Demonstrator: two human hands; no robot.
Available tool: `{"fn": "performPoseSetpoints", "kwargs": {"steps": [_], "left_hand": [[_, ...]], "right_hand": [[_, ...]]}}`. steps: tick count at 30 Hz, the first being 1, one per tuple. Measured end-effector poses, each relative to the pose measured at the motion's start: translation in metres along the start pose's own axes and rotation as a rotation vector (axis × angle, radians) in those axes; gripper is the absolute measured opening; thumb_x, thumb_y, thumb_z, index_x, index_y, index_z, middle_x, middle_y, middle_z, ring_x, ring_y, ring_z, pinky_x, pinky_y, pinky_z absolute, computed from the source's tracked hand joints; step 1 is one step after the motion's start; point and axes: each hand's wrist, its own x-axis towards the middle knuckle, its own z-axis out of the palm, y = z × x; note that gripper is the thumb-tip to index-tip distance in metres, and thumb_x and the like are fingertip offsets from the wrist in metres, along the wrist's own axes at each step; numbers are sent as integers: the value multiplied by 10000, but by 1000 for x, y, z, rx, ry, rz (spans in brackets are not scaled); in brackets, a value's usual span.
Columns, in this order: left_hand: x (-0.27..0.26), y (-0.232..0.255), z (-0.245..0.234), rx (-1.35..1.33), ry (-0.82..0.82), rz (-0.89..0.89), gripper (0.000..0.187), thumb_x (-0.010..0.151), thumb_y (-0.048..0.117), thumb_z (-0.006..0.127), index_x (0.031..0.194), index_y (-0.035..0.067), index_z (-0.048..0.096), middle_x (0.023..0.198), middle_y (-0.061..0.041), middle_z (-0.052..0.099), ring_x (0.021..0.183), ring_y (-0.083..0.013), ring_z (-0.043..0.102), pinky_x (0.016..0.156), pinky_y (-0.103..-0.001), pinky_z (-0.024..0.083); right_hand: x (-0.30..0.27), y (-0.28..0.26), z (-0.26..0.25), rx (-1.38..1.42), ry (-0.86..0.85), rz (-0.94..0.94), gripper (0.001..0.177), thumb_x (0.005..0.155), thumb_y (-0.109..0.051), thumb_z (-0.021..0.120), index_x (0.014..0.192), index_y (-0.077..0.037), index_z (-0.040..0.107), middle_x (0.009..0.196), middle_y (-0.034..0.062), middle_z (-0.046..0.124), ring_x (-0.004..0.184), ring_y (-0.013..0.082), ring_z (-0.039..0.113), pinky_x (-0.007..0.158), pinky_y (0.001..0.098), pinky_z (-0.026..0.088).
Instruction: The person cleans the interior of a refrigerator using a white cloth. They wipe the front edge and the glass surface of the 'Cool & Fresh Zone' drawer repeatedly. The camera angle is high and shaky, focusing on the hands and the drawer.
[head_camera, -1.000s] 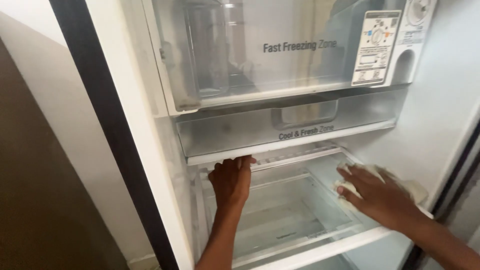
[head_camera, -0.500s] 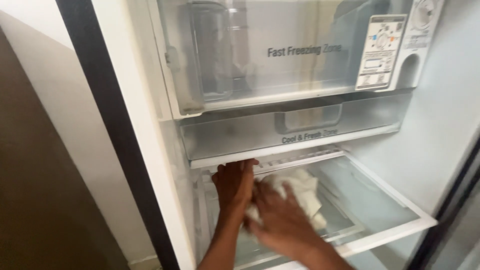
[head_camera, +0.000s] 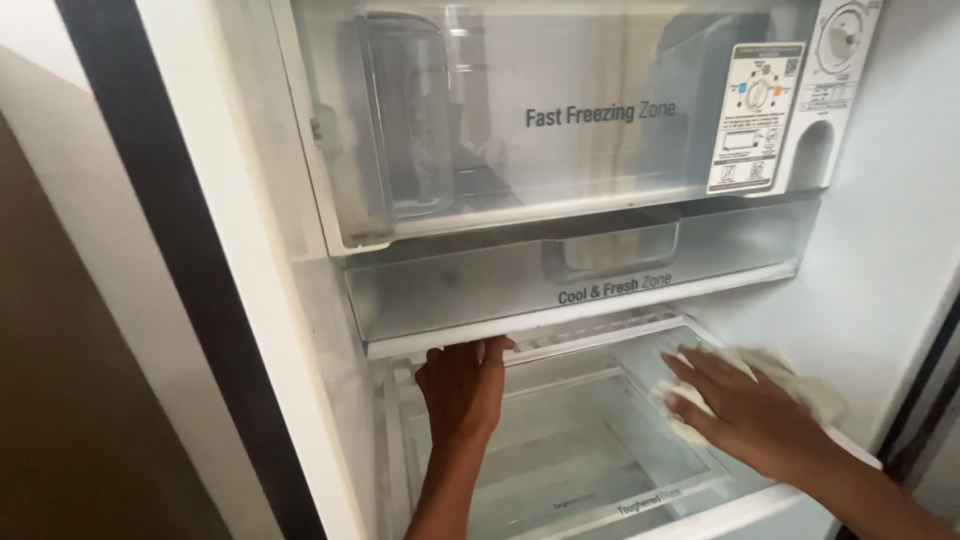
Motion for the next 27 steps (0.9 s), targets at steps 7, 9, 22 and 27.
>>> {"fn": "performPoseSetpoints", "kwargs": {"steps": [7,9,22,27], "left_hand": [[8,-9,11,-157,91,-18,381,949,483,560,1026,129,678,1027,-87,689,1077,-295,597,961,-514,404],[11,-10,15,-155,109,-9,374,934,460,590,1070,121,670,1061,-91,687,1125,-321,577,965,-538,385],[14,-22,30,129,72,101,323,967,373,431,1060,277,725,1216,-46,664,1093,-343,587,944,-561,403],[12,-19,26,57,94,84,316,990,402,447,1035,261,726,1127,-25,701,1018,-354,593,942,-535,427]], "right_hand": [[30,-99,-2,-90,-45,36,820,987,-703,233,1632,-219,84,1721,26,8,1583,219,16,1253,527,-1],[23,-135,-5,-9,21,-111,817,1003,-663,254,1605,-117,160,1712,91,47,1586,257,-4,1239,546,-11],[-75,-86,59,-156,405,-346,669,1021,-545,434,1632,-294,330,1674,-63,333,1558,185,274,1270,471,195],[-46,9,-13,48,-20,-80,736,974,-592,394,1656,-337,283,1688,-77,259,1561,175,241,1267,465,212]]}}
